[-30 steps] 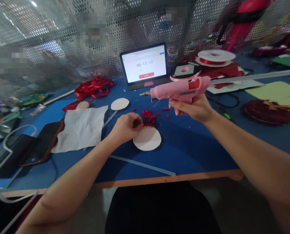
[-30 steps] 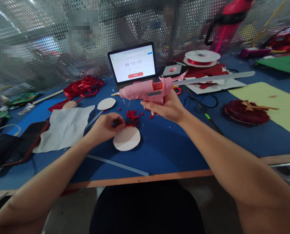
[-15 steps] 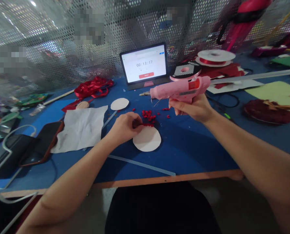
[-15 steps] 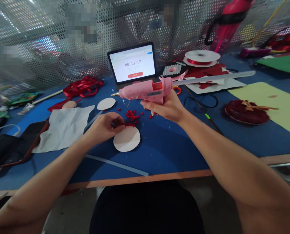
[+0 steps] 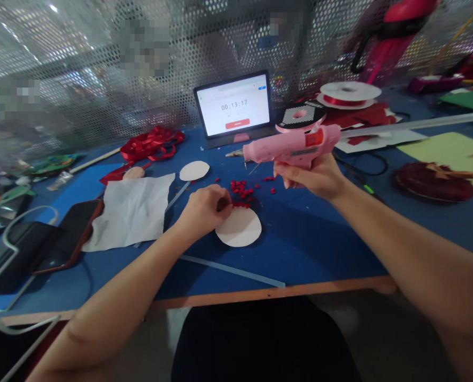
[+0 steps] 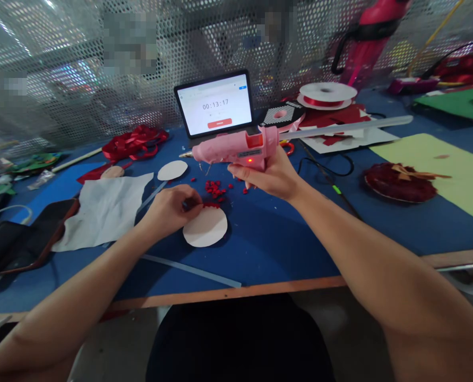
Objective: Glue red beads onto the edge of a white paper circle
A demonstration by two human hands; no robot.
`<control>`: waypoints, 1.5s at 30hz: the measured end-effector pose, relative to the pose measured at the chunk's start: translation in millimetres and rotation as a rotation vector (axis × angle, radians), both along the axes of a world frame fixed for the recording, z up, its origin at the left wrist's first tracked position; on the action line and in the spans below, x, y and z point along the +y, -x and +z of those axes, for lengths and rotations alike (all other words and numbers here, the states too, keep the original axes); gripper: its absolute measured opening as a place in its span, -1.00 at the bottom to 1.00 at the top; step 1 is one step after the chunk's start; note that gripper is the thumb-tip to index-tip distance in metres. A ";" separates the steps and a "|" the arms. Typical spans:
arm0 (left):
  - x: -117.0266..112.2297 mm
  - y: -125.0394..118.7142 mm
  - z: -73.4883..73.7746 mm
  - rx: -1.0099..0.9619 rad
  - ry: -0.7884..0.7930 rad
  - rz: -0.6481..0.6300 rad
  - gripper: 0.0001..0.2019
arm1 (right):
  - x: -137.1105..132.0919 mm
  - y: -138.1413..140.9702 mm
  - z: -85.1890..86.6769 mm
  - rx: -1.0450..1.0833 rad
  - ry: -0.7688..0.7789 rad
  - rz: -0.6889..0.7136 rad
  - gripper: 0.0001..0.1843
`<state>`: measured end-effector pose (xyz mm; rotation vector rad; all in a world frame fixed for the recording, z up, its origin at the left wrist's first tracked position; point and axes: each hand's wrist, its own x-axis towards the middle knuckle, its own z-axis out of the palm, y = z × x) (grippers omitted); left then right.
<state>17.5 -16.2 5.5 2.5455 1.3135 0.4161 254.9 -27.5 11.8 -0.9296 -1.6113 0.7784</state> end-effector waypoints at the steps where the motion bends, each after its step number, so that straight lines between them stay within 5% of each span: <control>1: -0.4 -0.5 0.3 0.004 -0.010 -0.004 -0.92 | 0.1 -0.1 -0.2 0.000 -0.002 -0.003 -0.74; 39: 4.2 6.4 6.5 -0.075 0.065 -0.034 -0.88 | 1.8 -1.0 -0.8 0.004 0.002 0.020 -0.73; 45: 14.8 9.6 7.6 -0.268 -0.024 0.136 -0.85 | 0.9 -0.8 -0.4 0.038 0.010 0.021 -0.78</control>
